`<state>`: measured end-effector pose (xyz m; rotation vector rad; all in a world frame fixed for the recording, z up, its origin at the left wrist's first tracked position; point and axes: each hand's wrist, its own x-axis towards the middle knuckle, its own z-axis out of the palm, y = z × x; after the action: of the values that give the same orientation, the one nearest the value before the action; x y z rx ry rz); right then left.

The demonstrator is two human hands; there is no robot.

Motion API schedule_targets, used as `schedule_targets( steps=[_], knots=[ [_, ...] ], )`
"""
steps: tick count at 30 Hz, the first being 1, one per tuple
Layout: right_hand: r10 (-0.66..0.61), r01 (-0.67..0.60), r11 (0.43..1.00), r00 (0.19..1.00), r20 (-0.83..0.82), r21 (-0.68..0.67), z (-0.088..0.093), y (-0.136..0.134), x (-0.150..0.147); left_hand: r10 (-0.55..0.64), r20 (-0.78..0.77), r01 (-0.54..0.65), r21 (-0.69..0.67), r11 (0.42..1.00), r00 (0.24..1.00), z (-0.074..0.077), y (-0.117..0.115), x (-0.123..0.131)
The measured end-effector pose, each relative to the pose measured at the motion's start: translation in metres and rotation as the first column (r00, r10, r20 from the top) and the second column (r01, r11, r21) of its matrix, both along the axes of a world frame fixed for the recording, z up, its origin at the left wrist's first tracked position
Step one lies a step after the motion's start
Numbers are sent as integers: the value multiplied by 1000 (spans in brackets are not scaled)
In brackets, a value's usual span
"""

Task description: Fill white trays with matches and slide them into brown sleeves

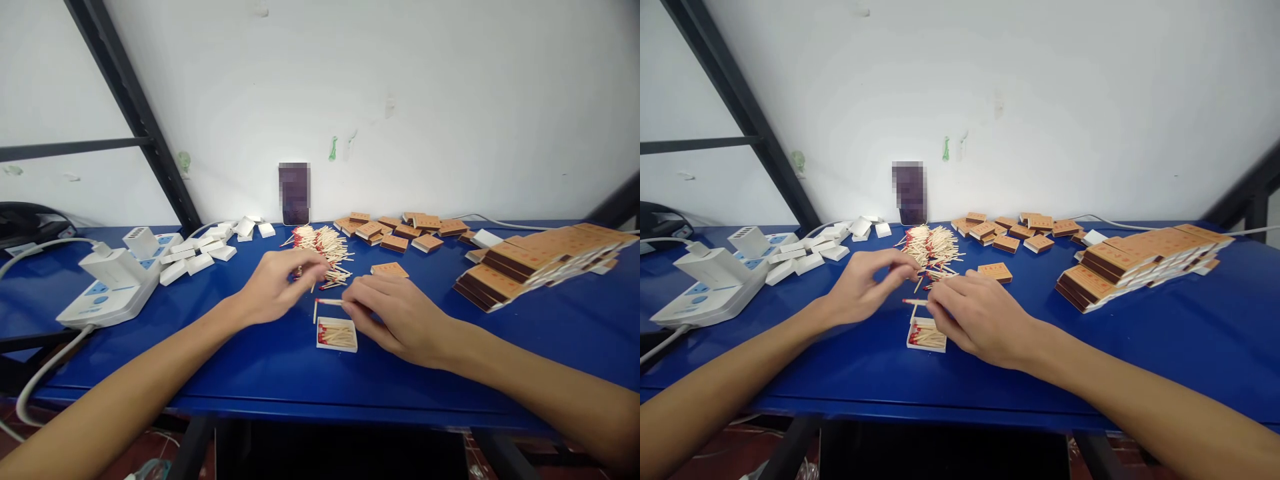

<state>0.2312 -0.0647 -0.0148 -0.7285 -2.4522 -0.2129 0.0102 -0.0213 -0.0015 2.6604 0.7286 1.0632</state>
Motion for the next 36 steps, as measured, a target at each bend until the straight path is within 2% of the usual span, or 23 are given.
schedule_targets(
  steps=[1,3,6,8,12,17,31,36],
  knots=[
    [51,-51,999,999,2,-15,1,-1,1,28,-44,-27,16,1000,999,0,3,-2],
    [132,-131,991,991,30,-32,1,-3,2,37,-237,-17,86,996,971,-1,11,-8],
    [150,-144,987,984,94,-68,-3,-4,2,44,-510,56,180,982,859,-6,19,-14],
    [149,-136,985,980,131,-104,-6,-3,2,86,-577,63,234,970,812,-9,23,-16],
    [141,-120,983,978,152,-141,-10,-1,2,111,-608,64,259,964,786,-9,27,-16],
    [116,-92,986,978,173,-138,-9,0,2,10,-579,61,102,993,815,-3,27,-18],
    [81,-70,992,990,114,-101,-8,-1,4,-43,-615,-19,-95,995,787,-1,21,-21],
    [52,-46,995,997,59,-93,-7,3,5,-126,-539,55,-146,988,833,2,14,-16]
  ],
)
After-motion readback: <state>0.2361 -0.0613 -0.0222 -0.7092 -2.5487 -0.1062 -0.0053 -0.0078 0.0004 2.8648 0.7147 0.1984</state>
